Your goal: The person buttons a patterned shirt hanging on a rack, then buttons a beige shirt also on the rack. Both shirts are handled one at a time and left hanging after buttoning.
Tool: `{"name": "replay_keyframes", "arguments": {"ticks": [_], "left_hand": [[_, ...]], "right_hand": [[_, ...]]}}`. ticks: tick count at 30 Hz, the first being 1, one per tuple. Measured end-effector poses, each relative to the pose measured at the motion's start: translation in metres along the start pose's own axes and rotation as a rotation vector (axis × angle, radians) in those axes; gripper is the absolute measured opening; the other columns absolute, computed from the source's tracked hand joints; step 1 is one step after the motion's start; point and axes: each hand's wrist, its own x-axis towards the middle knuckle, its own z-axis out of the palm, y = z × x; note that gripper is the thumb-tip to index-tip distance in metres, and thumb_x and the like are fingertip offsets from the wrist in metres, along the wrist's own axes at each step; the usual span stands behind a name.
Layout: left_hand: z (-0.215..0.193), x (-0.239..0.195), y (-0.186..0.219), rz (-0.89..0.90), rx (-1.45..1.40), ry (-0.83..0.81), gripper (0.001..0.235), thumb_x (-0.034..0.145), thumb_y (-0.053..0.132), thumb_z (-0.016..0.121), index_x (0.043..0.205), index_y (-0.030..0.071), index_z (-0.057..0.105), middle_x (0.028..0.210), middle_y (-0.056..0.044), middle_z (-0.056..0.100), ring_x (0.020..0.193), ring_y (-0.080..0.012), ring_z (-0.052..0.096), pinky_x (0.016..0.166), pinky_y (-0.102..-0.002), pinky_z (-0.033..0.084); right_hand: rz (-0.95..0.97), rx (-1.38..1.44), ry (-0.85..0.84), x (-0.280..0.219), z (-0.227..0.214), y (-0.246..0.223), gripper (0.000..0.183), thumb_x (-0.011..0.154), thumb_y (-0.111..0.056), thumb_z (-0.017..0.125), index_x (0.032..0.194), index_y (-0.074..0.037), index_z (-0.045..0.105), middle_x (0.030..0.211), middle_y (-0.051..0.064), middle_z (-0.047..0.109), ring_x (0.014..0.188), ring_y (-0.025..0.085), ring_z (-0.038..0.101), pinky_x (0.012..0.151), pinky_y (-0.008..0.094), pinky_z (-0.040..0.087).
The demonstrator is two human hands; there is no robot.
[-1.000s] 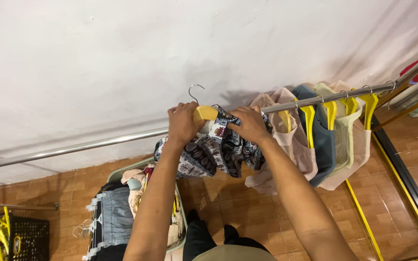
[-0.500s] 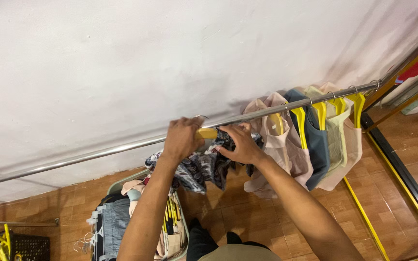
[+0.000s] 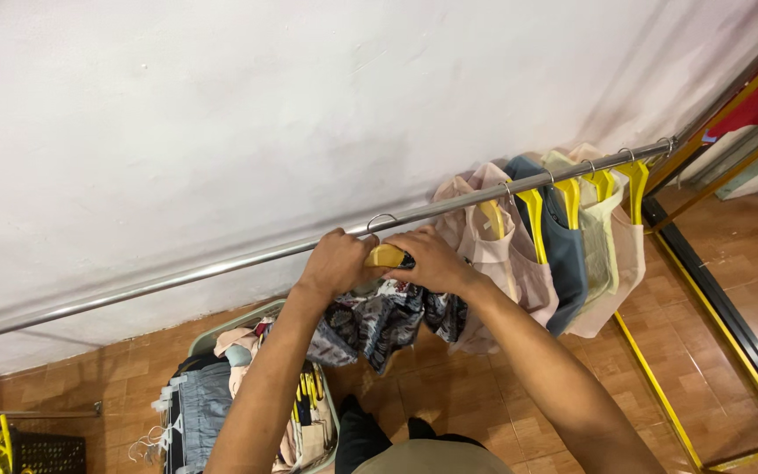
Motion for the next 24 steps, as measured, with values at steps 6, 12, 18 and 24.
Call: {"name": "replay_keyframes", "arguments": {"ticks": [6,12,18,24], "left_hand": [[0.006,-0.007,0.004,-0.076,-0.110,-0.039,0.054,0.088,0.061,0.069,0.103,0.009,0.071,0.057,-0.011,0.066,0.056,-0.0323,0.068,0.062,-0.045,0.055],[-0.001,-0.021,0.006,-0.275,-0.350,-0.116,0.066,0.081,0.073,0.067,0.099,0.010,0.071,0.051,-0.009,0.065,0.053,-0.0253,0.069,0.065,-0.040,0.056],[0.000,-0.057,-0.029,-0.439,-0.551,-0.597,0.064,0.086,0.049,0.082,0.139,0.017,0.065,0.096,-0.027,0.075,0.091,-0.0420,0.071,0.091,-0.052,0.048],[0.026,-0.079,-0.034,-0.348,-1.101,-0.357,0.052,0.079,0.034,0.083,0.119,0.004,0.072,0.115,-0.013,0.078,0.110,-0.0228,0.073,0.103,-0.039,0.051]], "right_hand": [[-0.020,-0.051,-0.065,-0.005,-0.005,-0.010,0.046,0.082,-0.039,0.084,0.113,-0.010,0.066,0.107,0.007,0.073,0.108,0.027,0.065,0.103,0.042,0.041],[0.052,0.103,-0.054,-0.006,0.002,-0.012,0.040,0.090,-0.029,0.076,0.116,-0.003,0.059,0.104,0.015,0.071,0.103,0.029,0.070,0.091,0.044,0.054],[0.047,0.153,-0.010,-0.016,0.001,-0.001,0.046,0.090,-0.018,0.070,0.128,0.001,0.053,0.113,0.021,0.067,0.102,0.033,0.070,0.087,0.044,0.057],[0.122,0.140,0.084,-0.021,0.006,0.003,0.046,0.084,-0.021,0.075,0.122,-0.001,0.059,0.107,0.017,0.071,0.099,0.029,0.072,0.086,0.040,0.058]]}}
